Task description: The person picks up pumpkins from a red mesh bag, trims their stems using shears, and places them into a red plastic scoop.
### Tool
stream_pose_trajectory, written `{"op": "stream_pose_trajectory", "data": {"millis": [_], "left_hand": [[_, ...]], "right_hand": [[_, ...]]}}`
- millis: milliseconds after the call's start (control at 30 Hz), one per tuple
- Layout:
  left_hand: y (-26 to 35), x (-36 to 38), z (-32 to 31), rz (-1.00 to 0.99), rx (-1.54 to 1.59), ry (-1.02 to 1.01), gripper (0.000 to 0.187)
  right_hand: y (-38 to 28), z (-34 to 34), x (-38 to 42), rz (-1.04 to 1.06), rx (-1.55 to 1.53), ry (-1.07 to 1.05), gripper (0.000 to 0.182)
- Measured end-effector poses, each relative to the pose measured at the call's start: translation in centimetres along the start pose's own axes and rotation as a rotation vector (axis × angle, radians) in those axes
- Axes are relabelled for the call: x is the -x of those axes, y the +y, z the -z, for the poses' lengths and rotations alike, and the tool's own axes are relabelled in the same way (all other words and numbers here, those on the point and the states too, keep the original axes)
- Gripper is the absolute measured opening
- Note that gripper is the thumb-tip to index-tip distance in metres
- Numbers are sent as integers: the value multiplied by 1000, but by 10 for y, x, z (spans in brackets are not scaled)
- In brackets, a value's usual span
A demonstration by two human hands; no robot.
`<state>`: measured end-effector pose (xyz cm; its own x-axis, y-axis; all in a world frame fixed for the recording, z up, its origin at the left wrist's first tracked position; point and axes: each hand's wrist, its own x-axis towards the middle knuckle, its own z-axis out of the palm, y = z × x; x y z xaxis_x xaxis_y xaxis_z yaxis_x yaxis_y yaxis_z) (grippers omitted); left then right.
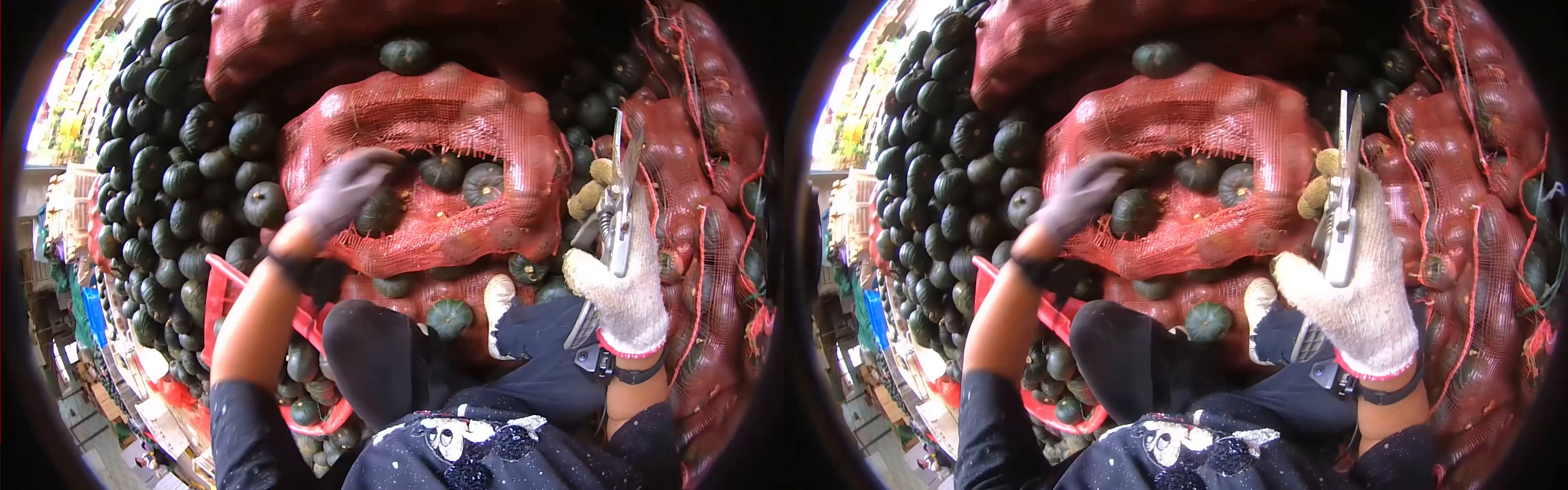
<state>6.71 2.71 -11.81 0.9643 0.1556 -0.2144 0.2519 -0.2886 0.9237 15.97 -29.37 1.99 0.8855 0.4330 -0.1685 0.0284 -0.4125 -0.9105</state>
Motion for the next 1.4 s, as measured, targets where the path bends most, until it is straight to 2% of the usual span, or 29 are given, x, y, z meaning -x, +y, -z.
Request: {"op": "stream_pose_trajectory", "data": {"millis": [33,67,100,133,200,267,300,367,400,467,500,567,633,667,700,733,767,800,867,900,967,1100,1200,1233,1300,1333,1400], "left_hand": [[-13,-33,-31,257,-54,-169,31],[-16,-62,-63,345,-428,-356,39],[-70,-95,-105,388,-700,-483,48],[-75,-94,-139,443,-783,-543,48],[-182,-95,-252,545,-839,-543,48],[-133,-76,-257,979,-457,-160,60],[-168,-81,-265,885,-526,-230,64],[-121,-65,-216,903,-398,-214,69],[-147,-70,-198,925,-386,-221,78],[-73,-57,-141,938,-371,20,101],[-76,-66,-118,914,-365,31,105],[-99,-54,-76,618,452,145,75],[-79,-35,-36,414,1177,-253,76],[-38,-5,-30,307,1533,-299,81],[-2,14,-31,177,1545,-149,83],[19,28,-38,44,1551,1,86],[15,35,-43,-113,1593,72,83],[14,45,-52,-219,1720,71,81],[32,59,-69,-245,1758,222,77],[35,63,-75,-184,1716,336,73],[27,68,-86,-172,1855,304,69],[27,85,-89,-30,1884,203,55],[12,96,-90,81,1772,151,63],[12,99,-88,8,1787,83,61],[22,119,-79,116,1509,336,61],[34,132,-72,169,1365,442,61],[46,174,-42,-5,1076,463,75]], "right_hand": [[-1,4,3,-5,32,-1,81],[-1,9,6,-11,66,-2,84],[3,12,9,15,47,16,86],[0,14,12,7,45,44,84],[-6,15,17,-2,38,92,81],[-4,22,22,38,109,67,84],[-5,25,24,37,156,56,83],[-6,28,24,32,182,36,82],[-5,28,21,32,161,34,82],[0,25,18,62,161,34,80],[7,23,14,105,186,40,79],[4,14,10,121,183,12,77],[4,3,4,159,202,-63,78],[6,-3,1,181,209,-99,78],[8,-10,-2,164,295,-145,75],[14,-19,-6,323,392,-156,68],[20,-29,-9,484,487,-149,62],[22,-39,-9,537,540,-183,57],[15,-60,-3,543,639,-308,44],[21,-73,-2,662,691,-248,44],[26,-90,2,825,836,-142,40],[16,-93,3,916,847,-231,25],[36,-104,7,680,965,-503,32],[36,-103,13,635,875,-546,35],[30,-96,30,524,690,-619,40],[23,-90,30,372,555,-585,42],[9,-77,12,75,293,-487,46]]}}
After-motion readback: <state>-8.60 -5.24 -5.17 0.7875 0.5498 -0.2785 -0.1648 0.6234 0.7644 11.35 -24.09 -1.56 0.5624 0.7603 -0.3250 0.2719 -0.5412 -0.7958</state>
